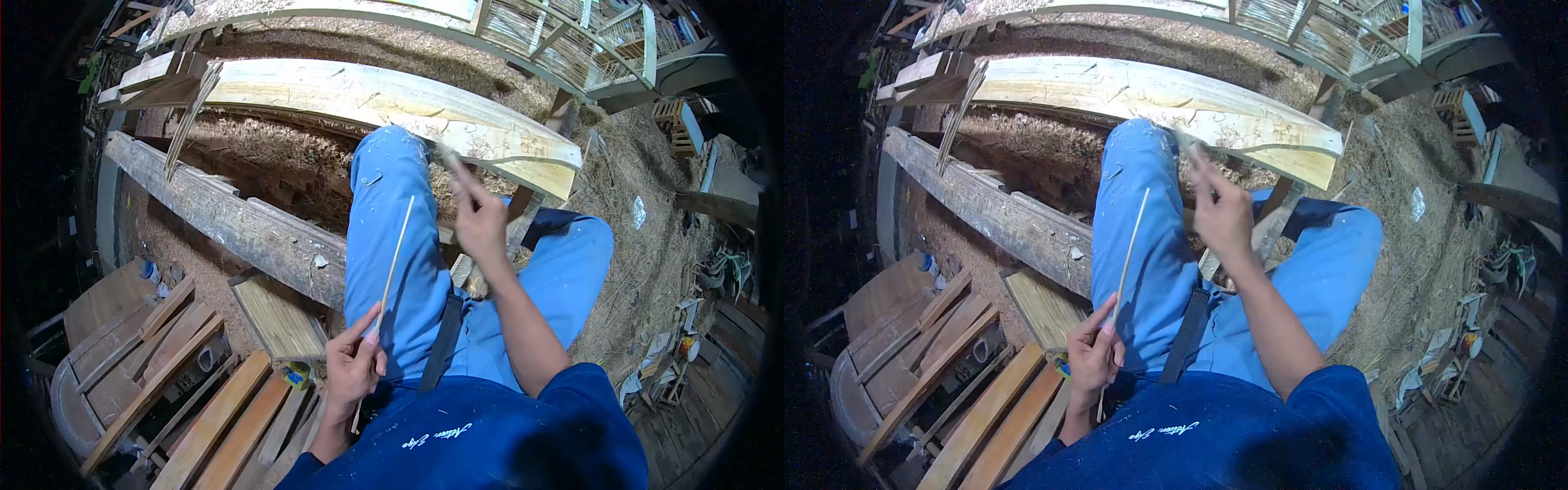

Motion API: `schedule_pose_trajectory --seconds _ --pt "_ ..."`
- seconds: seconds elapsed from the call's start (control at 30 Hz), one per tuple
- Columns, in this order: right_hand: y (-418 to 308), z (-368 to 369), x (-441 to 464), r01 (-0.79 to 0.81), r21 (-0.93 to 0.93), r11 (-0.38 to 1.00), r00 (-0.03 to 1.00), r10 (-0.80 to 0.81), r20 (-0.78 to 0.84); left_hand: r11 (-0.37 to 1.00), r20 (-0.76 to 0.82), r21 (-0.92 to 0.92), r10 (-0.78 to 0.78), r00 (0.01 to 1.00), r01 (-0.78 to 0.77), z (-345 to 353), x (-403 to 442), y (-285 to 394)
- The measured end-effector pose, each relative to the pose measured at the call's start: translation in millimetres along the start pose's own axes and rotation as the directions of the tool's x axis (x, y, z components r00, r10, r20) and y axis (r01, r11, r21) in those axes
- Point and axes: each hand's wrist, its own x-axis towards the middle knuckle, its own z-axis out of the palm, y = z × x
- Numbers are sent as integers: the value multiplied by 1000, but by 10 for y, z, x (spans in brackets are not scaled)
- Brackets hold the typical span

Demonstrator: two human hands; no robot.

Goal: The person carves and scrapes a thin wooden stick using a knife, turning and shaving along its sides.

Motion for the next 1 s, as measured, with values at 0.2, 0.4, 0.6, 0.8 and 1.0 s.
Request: schedule_pose_trajectory --seconds 0.2,0.4,0.6,0.8,1.0 --pt "-320 -487 1 -527 643 556 850 345 398 997 190 -48 71 979 -63 74 119 149" --pt "-573 -771 -72 -454 807 378 889 260 378 997 328 37 51 943 -67 220 209 331" --pt "-546 -880 -125 -380 819 429 919 277 281 994 401 67 55 915 -89 281 229 389" --pt "-601 -947 -129 -324 839 437 936 279 216 978 380 120 112 918 -169 490 379 406" --pt "-700 -888 -237 -311 781 542 947 249 204 983 357 116 93 929 -143 833 664 686"
